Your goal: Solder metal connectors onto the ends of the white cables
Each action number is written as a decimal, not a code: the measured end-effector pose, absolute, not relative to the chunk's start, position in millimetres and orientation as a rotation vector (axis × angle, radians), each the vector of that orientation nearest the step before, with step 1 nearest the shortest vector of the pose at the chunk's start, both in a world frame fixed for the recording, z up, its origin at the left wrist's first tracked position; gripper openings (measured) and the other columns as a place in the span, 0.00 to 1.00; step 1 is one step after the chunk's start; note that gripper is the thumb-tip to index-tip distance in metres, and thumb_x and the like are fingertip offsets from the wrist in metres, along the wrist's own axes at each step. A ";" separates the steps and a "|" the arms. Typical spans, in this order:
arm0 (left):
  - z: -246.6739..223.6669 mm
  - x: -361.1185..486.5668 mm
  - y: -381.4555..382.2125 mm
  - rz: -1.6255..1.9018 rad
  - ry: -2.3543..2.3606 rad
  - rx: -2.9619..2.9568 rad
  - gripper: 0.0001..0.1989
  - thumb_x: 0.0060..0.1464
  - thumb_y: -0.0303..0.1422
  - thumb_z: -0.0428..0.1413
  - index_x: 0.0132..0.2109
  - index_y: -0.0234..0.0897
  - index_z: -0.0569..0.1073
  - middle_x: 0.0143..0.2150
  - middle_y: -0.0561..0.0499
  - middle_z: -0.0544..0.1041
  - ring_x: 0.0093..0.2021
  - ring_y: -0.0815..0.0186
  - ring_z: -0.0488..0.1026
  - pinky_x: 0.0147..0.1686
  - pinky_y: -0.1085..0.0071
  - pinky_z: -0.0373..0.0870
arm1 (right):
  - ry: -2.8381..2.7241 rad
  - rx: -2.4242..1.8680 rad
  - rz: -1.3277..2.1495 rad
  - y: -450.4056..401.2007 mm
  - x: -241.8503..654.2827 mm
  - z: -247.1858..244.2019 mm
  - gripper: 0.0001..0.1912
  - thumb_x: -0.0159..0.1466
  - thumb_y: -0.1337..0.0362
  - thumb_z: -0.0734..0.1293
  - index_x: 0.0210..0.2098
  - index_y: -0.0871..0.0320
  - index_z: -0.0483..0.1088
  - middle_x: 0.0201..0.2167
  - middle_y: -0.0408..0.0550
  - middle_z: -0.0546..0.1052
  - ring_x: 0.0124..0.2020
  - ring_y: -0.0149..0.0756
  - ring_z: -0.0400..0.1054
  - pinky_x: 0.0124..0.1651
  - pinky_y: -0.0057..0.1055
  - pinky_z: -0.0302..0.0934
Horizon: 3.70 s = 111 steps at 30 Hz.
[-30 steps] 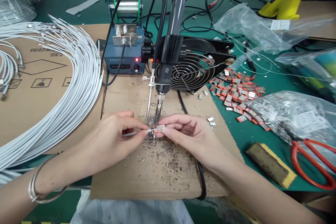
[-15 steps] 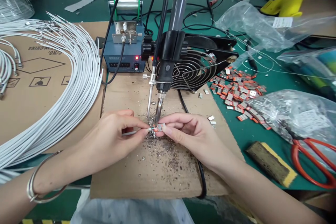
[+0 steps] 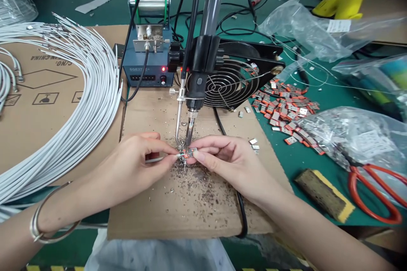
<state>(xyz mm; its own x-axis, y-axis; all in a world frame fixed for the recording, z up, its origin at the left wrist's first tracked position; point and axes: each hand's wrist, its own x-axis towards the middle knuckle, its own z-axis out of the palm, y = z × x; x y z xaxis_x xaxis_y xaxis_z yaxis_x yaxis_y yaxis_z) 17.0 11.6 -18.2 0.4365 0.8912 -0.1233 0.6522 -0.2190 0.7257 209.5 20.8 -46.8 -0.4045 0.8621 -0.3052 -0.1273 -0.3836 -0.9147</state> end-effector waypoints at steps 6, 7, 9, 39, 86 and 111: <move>-26.3 14.8 9.7 0.453 1.299 2.023 0.10 0.55 0.30 0.52 0.39 0.42 0.77 0.24 0.55 0.68 0.23 0.74 0.63 0.21 0.76 0.55 | -1.132 -1.104 1.841 21.7 208.2 -48.4 0.04 0.52 0.68 0.71 0.29 0.58 0.74 0.25 0.43 0.80 0.27 0.24 0.74 0.32 0.16 0.65; -26.4 14.8 9.9 0.451 1.301 2.022 0.10 0.55 0.30 0.52 0.39 0.43 0.77 0.24 0.56 0.68 0.24 0.74 0.64 0.21 0.77 0.55 | -1.132 -1.100 1.844 21.7 208.3 -49.1 0.04 0.52 0.68 0.71 0.29 0.58 0.74 0.25 0.43 0.80 0.27 0.24 0.74 0.32 0.15 0.65; -25.7 14.9 10.2 0.453 1.297 2.023 0.09 0.55 0.29 0.52 0.39 0.43 0.77 0.24 0.56 0.68 0.24 0.75 0.64 0.22 0.77 0.55 | -1.133 -1.086 1.853 21.6 208.7 -50.4 0.04 0.53 0.69 0.71 0.30 0.58 0.75 0.25 0.42 0.80 0.28 0.23 0.74 0.32 0.15 0.65; -30.6 16.9 7.3 0.481 1.265 2.072 0.10 0.55 0.29 0.52 0.40 0.41 0.77 0.26 0.54 0.68 0.24 0.73 0.65 0.22 0.77 0.56 | -1.373 -1.332 1.635 19.4 203.4 -55.1 0.08 0.50 0.63 0.70 0.27 0.60 0.70 0.19 0.44 0.73 0.20 0.27 0.66 0.21 0.23 0.58; -24.1 17.1 6.0 0.464 1.254 2.094 0.10 0.56 0.29 0.50 0.37 0.38 0.77 0.25 0.54 0.68 0.24 0.72 0.64 0.22 0.76 0.57 | -1.318 -1.231 1.749 19.6 211.5 -45.9 0.08 0.49 0.64 0.72 0.28 0.59 0.72 0.23 0.45 0.78 0.24 0.28 0.69 0.27 0.24 0.63; 7.5 20.4 -55.2 0.392 1.163 2.023 0.09 0.57 0.28 0.51 0.39 0.40 0.76 0.23 0.56 0.68 0.22 0.74 0.62 0.22 0.78 0.55 | -1.325 -1.056 1.836 -37.1 223.7 -27.4 0.07 0.52 0.62 0.71 0.29 0.59 0.72 0.23 0.47 0.79 0.22 0.28 0.71 0.23 0.20 0.61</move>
<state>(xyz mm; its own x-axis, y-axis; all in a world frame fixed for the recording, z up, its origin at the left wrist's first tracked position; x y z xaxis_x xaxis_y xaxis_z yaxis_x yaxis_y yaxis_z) 20.4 -55.2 7.5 0.5389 0.8362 -0.1012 0.6045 -0.3003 0.7378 223.7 -37.1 -27.4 -0.4783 0.8445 -0.2410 -0.0374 -0.2938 -0.9551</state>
